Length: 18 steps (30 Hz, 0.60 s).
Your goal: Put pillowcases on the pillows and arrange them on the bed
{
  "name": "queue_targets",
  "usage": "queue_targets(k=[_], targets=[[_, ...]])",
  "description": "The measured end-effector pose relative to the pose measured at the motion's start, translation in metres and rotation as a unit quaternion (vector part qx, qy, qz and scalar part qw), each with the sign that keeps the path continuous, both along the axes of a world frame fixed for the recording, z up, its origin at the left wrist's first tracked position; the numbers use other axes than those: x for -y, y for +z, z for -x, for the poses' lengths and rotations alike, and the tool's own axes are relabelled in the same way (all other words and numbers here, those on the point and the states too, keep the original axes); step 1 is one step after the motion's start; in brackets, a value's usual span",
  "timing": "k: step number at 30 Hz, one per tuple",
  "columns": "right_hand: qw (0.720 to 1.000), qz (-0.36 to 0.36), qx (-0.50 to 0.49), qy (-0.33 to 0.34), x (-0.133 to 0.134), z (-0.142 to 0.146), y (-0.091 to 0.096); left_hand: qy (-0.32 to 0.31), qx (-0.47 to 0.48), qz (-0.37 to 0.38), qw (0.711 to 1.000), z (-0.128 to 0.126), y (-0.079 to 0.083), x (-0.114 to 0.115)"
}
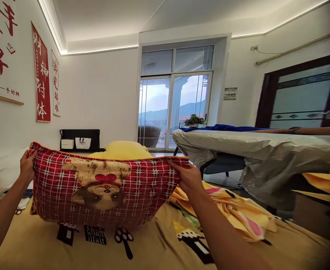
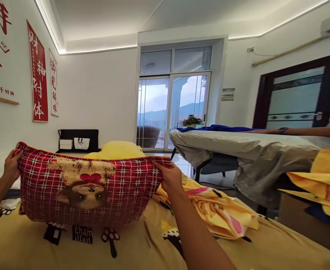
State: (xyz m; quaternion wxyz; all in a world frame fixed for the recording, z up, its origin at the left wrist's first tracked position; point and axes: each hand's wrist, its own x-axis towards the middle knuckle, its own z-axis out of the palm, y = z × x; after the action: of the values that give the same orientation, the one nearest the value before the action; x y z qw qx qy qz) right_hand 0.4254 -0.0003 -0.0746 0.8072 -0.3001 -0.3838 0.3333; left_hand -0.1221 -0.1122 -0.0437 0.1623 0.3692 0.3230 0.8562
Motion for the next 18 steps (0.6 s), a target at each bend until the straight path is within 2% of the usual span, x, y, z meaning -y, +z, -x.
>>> queue_targets(k=[2, 3, 4, 6, 7, 9, 11, 13, 14, 16, 18], targets=[[1.000, 0.009, 0.008, -0.008, 0.010, -0.012, 0.006, 0.015, -0.009, -0.060, 0.998, -0.009, 0.048, 0.005], [0.998, 0.029, 0.055, 0.012, 0.017, -0.016, 0.006, 0.032, -0.017, -0.092, 0.995, -0.016, 0.074, 0.008], [0.989, 0.050, 0.132, 0.046, 0.023, -0.017, 0.004, 0.051, -0.028, -0.121, 0.991, -0.024, 0.099, 0.011], [0.946, 0.085, 0.297, 0.103, 0.034, -0.017, -0.005, 0.106, -0.078, -0.171, 0.977, -0.042, 0.144, 0.021], [0.929, 0.090, 0.343, 0.101, 0.038, -0.015, -0.012, 0.133, -0.114, -0.191, 0.966, -0.051, 0.164, 0.026], [0.933, 0.090, 0.345, 0.041, 0.041, -0.008, -0.026, 0.161, -0.182, -0.222, 0.944, -0.064, 0.195, 0.035], [0.941, 0.097, 0.322, 0.020, 0.040, 0.003, -0.041, 0.137, -0.221, -0.236, 0.936, -0.070, 0.217, 0.043], [0.939, 0.090, 0.325, 0.072, 0.035, 0.015, -0.054, 0.097, -0.226, -0.223, 0.943, -0.070, 0.231, 0.049], [0.944, 0.079, 0.309, 0.087, 0.032, 0.021, -0.058, 0.089, -0.228, -0.211, 0.946, -0.068, 0.236, 0.053], [0.967, 0.049, 0.240, 0.065, 0.025, 0.030, -0.064, 0.093, -0.230, -0.185, 0.951, -0.063, 0.242, 0.061], [0.972, 0.030, 0.220, 0.070, 0.020, 0.037, -0.066, 0.087, -0.248, -0.173, 0.949, -0.057, 0.247, 0.072]])
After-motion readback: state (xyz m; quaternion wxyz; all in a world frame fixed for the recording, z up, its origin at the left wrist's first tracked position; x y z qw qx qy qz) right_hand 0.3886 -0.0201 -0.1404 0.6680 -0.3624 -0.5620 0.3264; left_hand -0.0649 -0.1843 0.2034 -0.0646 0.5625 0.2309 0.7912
